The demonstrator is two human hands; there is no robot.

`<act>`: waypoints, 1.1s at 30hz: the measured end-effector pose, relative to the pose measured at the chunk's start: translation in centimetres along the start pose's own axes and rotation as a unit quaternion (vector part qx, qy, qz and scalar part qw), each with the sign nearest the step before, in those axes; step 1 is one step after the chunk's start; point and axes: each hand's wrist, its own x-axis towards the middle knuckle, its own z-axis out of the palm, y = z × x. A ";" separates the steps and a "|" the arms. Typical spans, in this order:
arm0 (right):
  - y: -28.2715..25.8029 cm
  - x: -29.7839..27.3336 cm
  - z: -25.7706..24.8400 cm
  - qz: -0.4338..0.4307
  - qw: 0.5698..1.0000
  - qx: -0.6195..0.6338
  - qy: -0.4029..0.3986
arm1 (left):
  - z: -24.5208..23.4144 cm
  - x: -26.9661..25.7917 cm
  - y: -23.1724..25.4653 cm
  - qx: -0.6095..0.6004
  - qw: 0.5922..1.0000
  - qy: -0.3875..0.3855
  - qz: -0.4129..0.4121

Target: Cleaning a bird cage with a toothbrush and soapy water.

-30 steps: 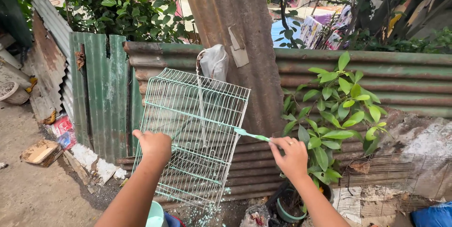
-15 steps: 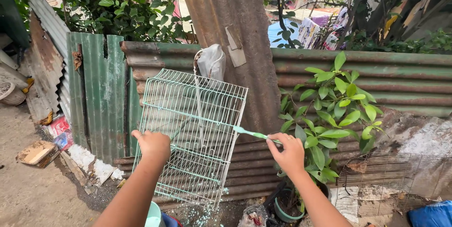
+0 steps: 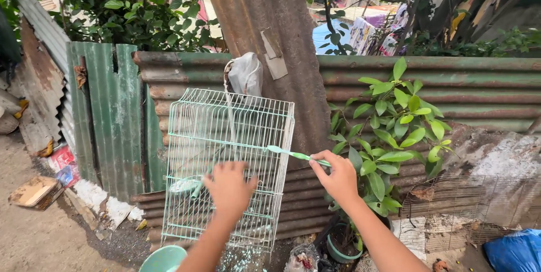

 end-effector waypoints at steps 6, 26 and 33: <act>-0.7 0.2 -1.4 0.023 0.999 0.036 -0.001 | 2.2 -0.3 7.6 -0.120 0.982 0.003 -0.145; 0.8 0.7 -0.6 -0.009 1.000 0.019 0.006 | 3.9 -0.1 8.6 0.002 0.990 0.002 -0.142; 0.5 1.0 -0.3 -0.010 0.999 0.038 0.004 | 3.2 -0.1 7.3 -0.048 0.990 0.081 -0.106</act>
